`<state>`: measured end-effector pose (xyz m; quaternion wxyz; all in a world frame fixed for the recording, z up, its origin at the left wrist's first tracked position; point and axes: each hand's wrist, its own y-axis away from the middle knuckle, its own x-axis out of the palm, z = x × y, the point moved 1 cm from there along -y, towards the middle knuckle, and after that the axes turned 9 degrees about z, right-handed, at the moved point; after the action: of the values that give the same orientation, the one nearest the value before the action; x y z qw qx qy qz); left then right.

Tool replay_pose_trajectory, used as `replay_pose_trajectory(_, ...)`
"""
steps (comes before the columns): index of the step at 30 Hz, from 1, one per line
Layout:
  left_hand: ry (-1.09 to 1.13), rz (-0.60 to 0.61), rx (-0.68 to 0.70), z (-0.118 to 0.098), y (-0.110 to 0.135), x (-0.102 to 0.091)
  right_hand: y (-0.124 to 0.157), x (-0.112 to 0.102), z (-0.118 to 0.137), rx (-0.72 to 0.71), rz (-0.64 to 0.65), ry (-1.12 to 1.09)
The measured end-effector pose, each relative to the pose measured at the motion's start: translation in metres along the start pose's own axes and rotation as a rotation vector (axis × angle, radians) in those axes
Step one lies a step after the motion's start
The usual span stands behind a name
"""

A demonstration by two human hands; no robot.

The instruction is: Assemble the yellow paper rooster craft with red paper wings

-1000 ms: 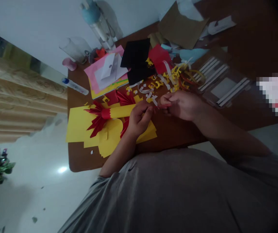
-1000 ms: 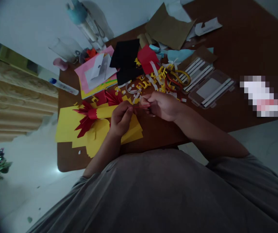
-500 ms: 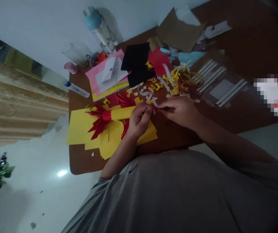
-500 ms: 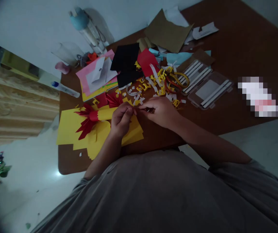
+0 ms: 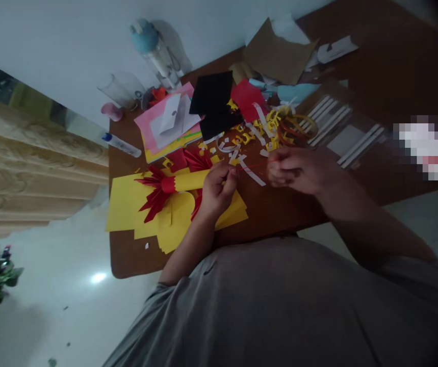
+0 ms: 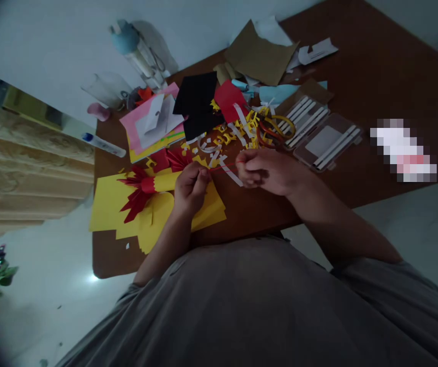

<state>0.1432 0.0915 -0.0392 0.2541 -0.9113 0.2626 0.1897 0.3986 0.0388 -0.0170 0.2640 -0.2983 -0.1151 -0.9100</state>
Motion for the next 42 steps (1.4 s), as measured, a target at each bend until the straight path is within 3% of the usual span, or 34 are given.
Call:
replay_pose_trajectory(2,0.001,-0.001,-0.028,0.001,0.000,0.000,0.020,-0.009,0.022,0.022,0.019,0.088)
replay_pose_trajectory(5,-0.009,0.003,-0.071,0.002,0.001,-0.001,0.049,-0.018,0.051,-0.029,-0.092,0.212)
replay_pose_trajectory(10,-0.026,0.049,-0.077,0.002,0.002,0.000,0.072,-0.013,0.073,-0.324,-0.275,0.429)
replay_pose_trajectory(14,-0.001,0.049,-0.070,0.001,0.003,0.000,0.073,-0.006,0.074,-0.519,-0.347,0.388)
replay_pose_trajectory(16,0.035,0.049,-0.052,0.002,0.003,0.000,0.070,-0.005,0.071,-0.538,-0.429,0.417)
replay_pose_trajectory(19,0.075,0.054,-0.058,0.003,0.002,0.002,0.053,-0.004,0.053,-0.495,-0.573,0.708)
replay_pose_trajectory(22,0.072,0.063,-0.076,0.002,0.002,0.002,0.015,-0.002,0.016,-0.218,-0.461,1.095)
replay_pose_trajectory(25,0.070,0.080,-0.070,0.000,0.001,0.002,-0.020,-0.003,-0.019,-0.206,-0.357,1.176)
replay_pose_trajectory(28,0.093,0.075,-0.070,0.002,0.003,0.001,-0.032,-0.006,-0.032,-0.192,-0.323,1.090)
replay_pose_trajectory(33,0.163,0.062,-0.110,0.011,0.008,0.006,-0.013,-0.007,-0.014,-0.196,-0.352,0.801)
replay_pose_trajectory(42,0.168,0.061,-0.059,0.015,0.007,0.011,0.002,-0.009,0.004,-0.416,-0.328,0.372)
